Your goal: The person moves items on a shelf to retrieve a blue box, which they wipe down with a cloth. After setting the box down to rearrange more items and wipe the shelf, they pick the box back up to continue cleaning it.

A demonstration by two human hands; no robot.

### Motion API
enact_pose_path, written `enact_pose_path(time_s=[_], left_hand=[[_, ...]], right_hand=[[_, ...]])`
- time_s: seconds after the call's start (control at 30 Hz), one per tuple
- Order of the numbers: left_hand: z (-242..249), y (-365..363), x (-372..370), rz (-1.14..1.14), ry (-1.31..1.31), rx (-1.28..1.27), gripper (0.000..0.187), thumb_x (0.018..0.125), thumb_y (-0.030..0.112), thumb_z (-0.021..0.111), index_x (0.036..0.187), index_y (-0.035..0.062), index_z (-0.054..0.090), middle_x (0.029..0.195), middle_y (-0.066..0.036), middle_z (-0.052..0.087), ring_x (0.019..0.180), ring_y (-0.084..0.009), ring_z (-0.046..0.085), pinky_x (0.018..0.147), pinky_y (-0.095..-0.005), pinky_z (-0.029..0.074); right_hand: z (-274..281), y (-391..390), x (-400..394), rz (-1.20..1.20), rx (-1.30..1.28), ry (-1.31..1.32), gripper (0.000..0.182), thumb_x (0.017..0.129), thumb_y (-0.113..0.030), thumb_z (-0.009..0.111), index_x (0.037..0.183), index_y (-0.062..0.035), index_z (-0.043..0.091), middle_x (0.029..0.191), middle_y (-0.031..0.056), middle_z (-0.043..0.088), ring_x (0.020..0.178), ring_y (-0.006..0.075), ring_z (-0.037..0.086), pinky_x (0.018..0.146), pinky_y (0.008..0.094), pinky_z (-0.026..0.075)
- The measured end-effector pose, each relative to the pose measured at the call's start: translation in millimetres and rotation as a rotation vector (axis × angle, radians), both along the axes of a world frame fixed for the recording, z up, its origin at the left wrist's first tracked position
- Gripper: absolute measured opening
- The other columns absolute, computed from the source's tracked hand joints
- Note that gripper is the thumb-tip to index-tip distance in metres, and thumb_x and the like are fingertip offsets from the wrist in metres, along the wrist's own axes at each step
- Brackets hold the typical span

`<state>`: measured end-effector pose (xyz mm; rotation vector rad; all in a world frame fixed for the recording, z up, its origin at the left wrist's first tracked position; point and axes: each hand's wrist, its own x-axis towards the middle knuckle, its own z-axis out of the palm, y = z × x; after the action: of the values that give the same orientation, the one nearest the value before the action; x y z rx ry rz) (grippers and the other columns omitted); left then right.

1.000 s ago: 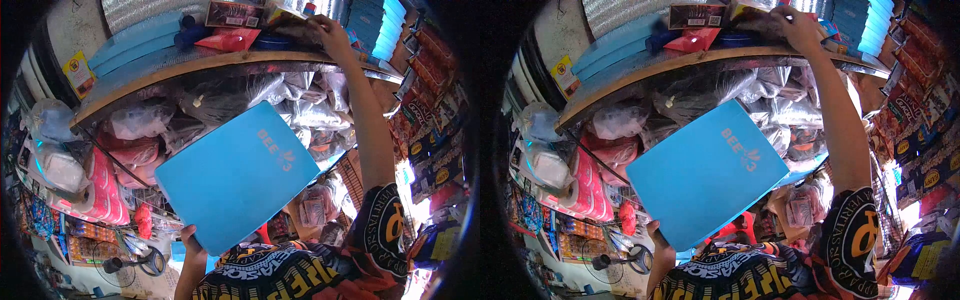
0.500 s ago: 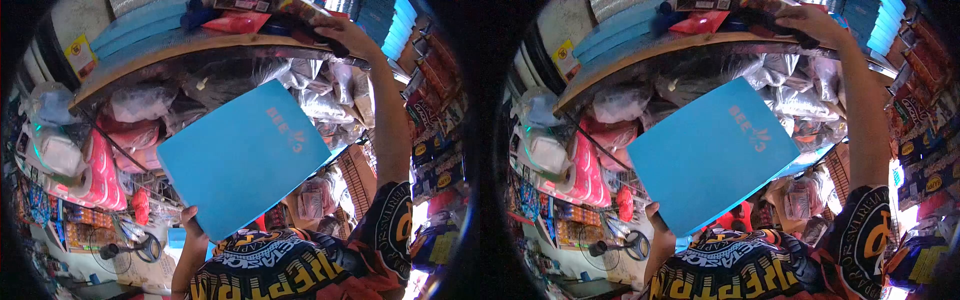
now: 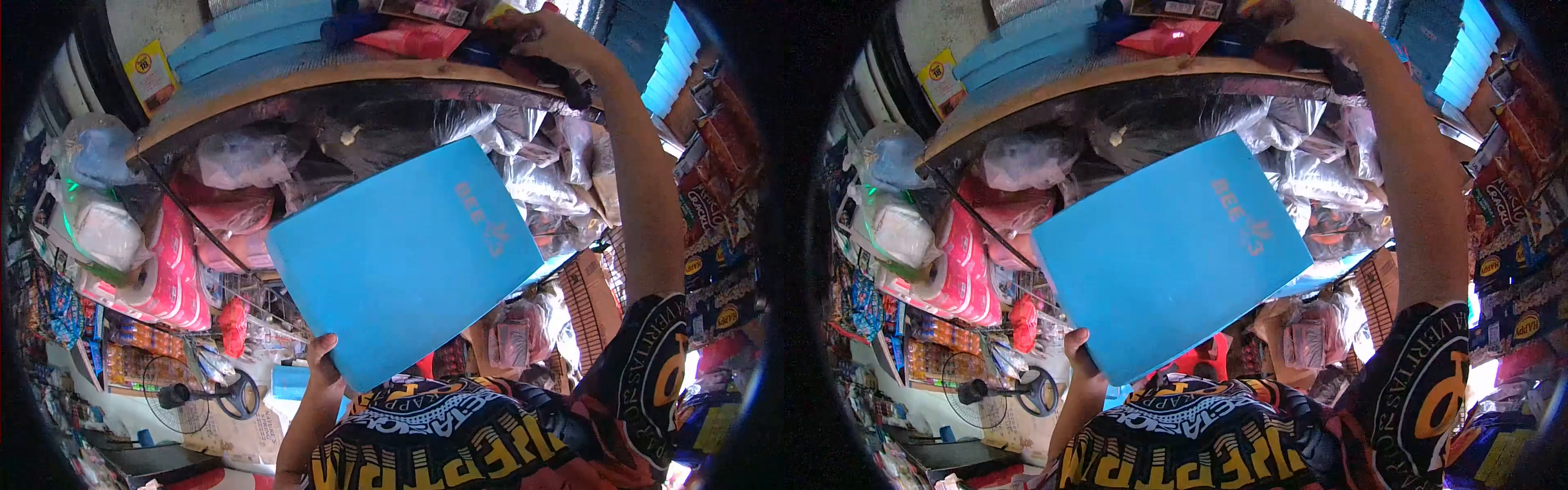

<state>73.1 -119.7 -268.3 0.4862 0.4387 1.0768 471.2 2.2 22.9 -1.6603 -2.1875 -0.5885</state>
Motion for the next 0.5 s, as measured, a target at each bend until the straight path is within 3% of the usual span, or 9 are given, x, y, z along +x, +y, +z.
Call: enact_pose_path(time_s=[0.1,0.17,0.23,0.3,0.33,0.4,0.5], left_hand=[[4.5,-0.8,0.1,-0.031,-0.024,-0.060,0.066,0.059,0.026,0.061,0.114,-0.0021,0.039,0.101,-0.017,0.049,0.092,-0.0289,0.051,0.075,-0.0379,0.045],[3.8,-0.3,0.9,-0.067,-0.042,-0.112,0.065,0.059,0.026,0.060,0.114,-0.0020,0.039,0.101,-0.017,0.049,0.093,-0.0290,0.051,0.075,-0.0383,0.045],[1.4,4.2,2.8,-0.010,-0.023,-0.008,0.065,0.059,0.026,0.059,0.114,-0.0023,0.038,0.102,-0.018,0.048,0.092,-0.0293,0.051,0.073,-0.0388,0.046],[8.0,3.8,3.8,-0.026,-0.027,0.005,0.065,0.059,0.026,0.059,0.114,-0.0022,0.037,0.102,-0.018,0.048,0.092,-0.0295,0.051,0.073,-0.0386,0.046],[11.1,3.5,4.5,-0.034,-0.028,0.011,0.066,0.059,0.026,0.059,0.114,-0.0022,0.037,0.103,-0.018,0.048,0.091,-0.0297,0.052,0.073,-0.0385,0.046],[12.8,3.9,4.6,-0.032,-0.010,0.005,0.066,0.059,0.026,0.059,0.115,-0.0022,0.037,0.103,-0.018,0.048,0.091,-0.0302,0.052,0.073,-0.0388,0.046],[17.9,3.9,4.2,-0.028,0.022,-0.016,0.067,0.059,0.026,0.059,0.115,-0.0023,0.036,0.103,-0.018,0.047,0.092,-0.0310,0.051,0.074,-0.0397,0.046]], right_hand=[[10.1,-2.6,-6.6,-0.161,-0.244,0.028,0.035,0.074,-0.017,0.060,0.105,-0.0013,0.055,0.094,0.0131,0.060,0.081,0.0196,0.057,0.078,0.0300,0.043],[10.7,6.9,-0.9,-0.143,-0.187,0.001,0.033,0.075,-0.018,0.058,0.104,-0.0013,0.055,0.093,0.0134,0.060,0.081,0.0199,0.058,0.076,0.0301,0.044],[8.8,13.5,2.5,-0.125,-0.125,-0.026,0.032,0.077,-0.020,0.057,0.104,-0.0013,0.056,0.092,0.0136,0.060,0.080,0.0203,0.058,0.075,0.0303,0.045],[8.3,15.4,-1.2,-0.093,-0.027,0.328,0.036,0.079,-0.024,0.056,0.104,0.0016,0.054,0.092,0.0144,0.060,0.079,0.0223,0.058,0.072,0.0301,0.046],[9.1,14.8,-7.2,-0.094,-0.024,0.326,0.036,0.079,-0.024,0.056,0.104,0.0016,0.054,0.092,0.0144,0.060,0.079,0.0223,0.058,0.072,0.0301,0.046],[7.2,14.6,-22.4,-0.011,-0.060,0.925,0.025,0.075,-0.016,0.058,0.096,-0.0037,0.060,0.089,0.0116,0.059,0.077,0.0209,0.057,0.065,0.0293,0.046],[15.2,14.8,-38.8,0.036,0.067,0.996,0.022,0.080,-0.015,0.051,0.091,0.0018,0.060,0.079,0.0101,0.061,0.068,0.0164,0.057,0.060,0.0263,0.046]])
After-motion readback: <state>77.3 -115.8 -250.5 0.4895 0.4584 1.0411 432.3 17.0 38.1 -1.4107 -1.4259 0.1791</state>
